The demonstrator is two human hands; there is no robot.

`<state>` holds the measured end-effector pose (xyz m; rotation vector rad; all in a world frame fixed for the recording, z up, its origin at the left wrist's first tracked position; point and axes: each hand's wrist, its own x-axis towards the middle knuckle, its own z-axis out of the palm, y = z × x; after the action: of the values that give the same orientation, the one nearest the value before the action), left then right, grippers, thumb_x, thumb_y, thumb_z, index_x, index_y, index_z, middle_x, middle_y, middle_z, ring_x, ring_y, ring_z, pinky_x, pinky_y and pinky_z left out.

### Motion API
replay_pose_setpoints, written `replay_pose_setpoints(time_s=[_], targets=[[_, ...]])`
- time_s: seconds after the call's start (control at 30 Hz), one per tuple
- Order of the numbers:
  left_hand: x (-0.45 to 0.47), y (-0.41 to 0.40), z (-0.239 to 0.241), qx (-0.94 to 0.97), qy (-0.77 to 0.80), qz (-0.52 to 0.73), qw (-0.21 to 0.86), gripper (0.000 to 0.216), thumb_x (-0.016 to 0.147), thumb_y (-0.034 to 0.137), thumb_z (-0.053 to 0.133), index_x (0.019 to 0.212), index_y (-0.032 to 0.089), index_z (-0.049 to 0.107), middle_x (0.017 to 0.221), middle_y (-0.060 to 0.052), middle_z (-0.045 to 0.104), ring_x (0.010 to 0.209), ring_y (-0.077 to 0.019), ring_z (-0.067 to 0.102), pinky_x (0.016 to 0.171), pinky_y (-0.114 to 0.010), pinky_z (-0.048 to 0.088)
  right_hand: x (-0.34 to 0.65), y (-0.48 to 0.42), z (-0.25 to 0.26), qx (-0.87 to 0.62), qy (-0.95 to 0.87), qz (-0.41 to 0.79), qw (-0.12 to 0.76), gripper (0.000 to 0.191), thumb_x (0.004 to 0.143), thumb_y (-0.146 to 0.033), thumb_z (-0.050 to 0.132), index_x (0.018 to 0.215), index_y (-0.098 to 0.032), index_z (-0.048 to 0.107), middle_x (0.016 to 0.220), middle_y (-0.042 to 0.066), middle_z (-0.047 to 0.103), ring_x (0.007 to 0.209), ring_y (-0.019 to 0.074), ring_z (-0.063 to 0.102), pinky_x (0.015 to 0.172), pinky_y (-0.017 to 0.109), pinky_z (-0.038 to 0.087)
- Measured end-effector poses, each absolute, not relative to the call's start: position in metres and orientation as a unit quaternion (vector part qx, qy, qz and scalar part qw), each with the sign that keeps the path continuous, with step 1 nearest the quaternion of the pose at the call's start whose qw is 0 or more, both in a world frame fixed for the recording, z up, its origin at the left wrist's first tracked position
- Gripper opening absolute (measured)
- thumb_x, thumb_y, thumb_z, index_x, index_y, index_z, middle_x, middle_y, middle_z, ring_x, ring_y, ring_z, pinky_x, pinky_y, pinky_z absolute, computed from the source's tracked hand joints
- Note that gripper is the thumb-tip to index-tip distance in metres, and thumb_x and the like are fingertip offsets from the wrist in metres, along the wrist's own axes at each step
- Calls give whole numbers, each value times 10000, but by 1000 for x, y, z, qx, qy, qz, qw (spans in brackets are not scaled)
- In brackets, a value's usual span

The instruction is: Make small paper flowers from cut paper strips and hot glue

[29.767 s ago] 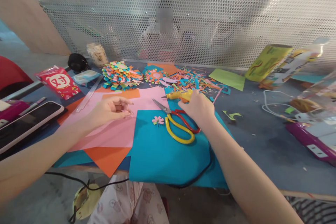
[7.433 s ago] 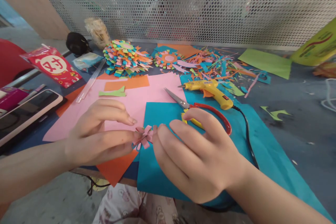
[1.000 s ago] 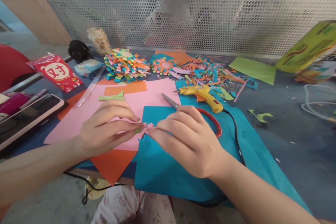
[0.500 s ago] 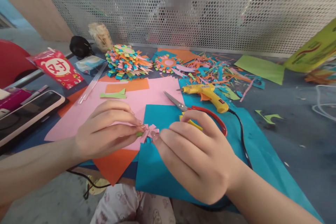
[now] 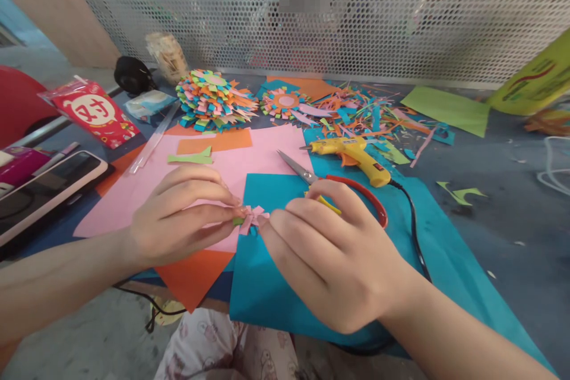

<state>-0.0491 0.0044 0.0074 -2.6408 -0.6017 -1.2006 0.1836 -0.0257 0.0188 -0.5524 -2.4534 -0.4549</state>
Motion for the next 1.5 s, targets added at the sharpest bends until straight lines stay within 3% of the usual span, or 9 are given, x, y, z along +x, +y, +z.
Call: replay_pose_setpoints(time_s=[0.1, 0.2, 0.3, 0.43, 0.6, 0.77, 1.3, 1.4, 1.5], targets=[[-47, 5, 6, -880, -227, -415, 37, 66, 781, 189, 695, 822, 200, 645, 847, -21, 697, 841, -151, 625, 770, -309, 540, 183, -20, 18, -225, -913, -164, 297, 195, 904, -107, 475, 1045, -148, 604, 900, 68, 723, 816, 204, 621, 772, 431, 470], [-44, 5, 7, -853, -278, -433, -86, 67, 756, 183, 717, 776, 179, 653, 844, -36, 690, 795, -136, 638, 709, -277, 538, 181, -14, 15, -298, -889, -126, 324, 194, 854, -204, 622, 1045, -182, 600, 889, 67, 705, 801, 206, 641, 729, 381, 502], [-42, 5, 8, -822, -324, -422, -202, 69, 730, 197, 735, 759, 170, 678, 843, -33, 694, 731, -113, 633, 588, -215, 508, 178, -9, 10, -340, -873, -49, 346, 145, 855, -295, 623, 982, -225, 627, 865, 51, 702, 813, 215, 663, 721, 368, 517], [-41, 6, 8, -806, -340, -394, -281, 59, 726, 214, 736, 763, 178, 708, 853, -33, 699, 671, -95, 604, 548, -198, 486, 171, -9, 7, -349, -863, 52, 363, 58, 856, -240, 609, 814, -213, 639, 759, 16, 704, 735, 173, 664, 695, 317, 529], [-41, 7, 10, -791, -361, -383, -311, 96, 747, 263, 708, 789, 177, 715, 879, -50, 704, 719, -113, 618, 538, -197, 476, 168, -12, 12, -400, -825, 181, 355, 107, 840, -254, 608, 750, -209, 645, 709, -10, 695, 649, 128, 646, 602, 241, 514], [-42, 9, 13, -772, -382, -386, -329, 198, 870, 294, 545, 823, 172, 694, 907, -52, 709, 843, -139, 646, 602, -211, 496, 169, -12, 16, -407, -826, 219, 322, 127, 839, -237, 592, 726, -205, 641, 686, -9, 677, 617, 121, 623, 582, 237, 493], [-39, 11, 9, -745, -368, -364, -420, 128, 790, 260, 619, 740, 155, 671, 912, -60, 684, 777, -127, 623, 594, -213, 494, 170, -10, 10, -339, -871, 178, 308, 84, 860, -170, 586, 784, -181, 620, 728, 4, 654, 684, 112, 609, 636, 235, 467], [-39, 11, 8, -728, -372, -392, -422, 134, 805, 262, 615, 772, 150, 680, 884, -55, 700, 791, -126, 633, 597, -201, 489, 171, -11, 11, -358, -863, 186, 304, 84, 859, -181, 586, 783, -184, 621, 723, -1, 658, 667, 108, 609, 631, 228, 468], [-45, 17, 8, -689, -388, -446, -419, 141, 803, 287, 640, 804, 163, 705, 830, -33, 713, 670, -95, 613, 553, -185, 480, 172, -11, 11, -381, -854, 185, 304, 99, 857, -196, 580, 769, -188, 626, 717, 1, 668, 655, 114, 612, 635, 231, 473]])
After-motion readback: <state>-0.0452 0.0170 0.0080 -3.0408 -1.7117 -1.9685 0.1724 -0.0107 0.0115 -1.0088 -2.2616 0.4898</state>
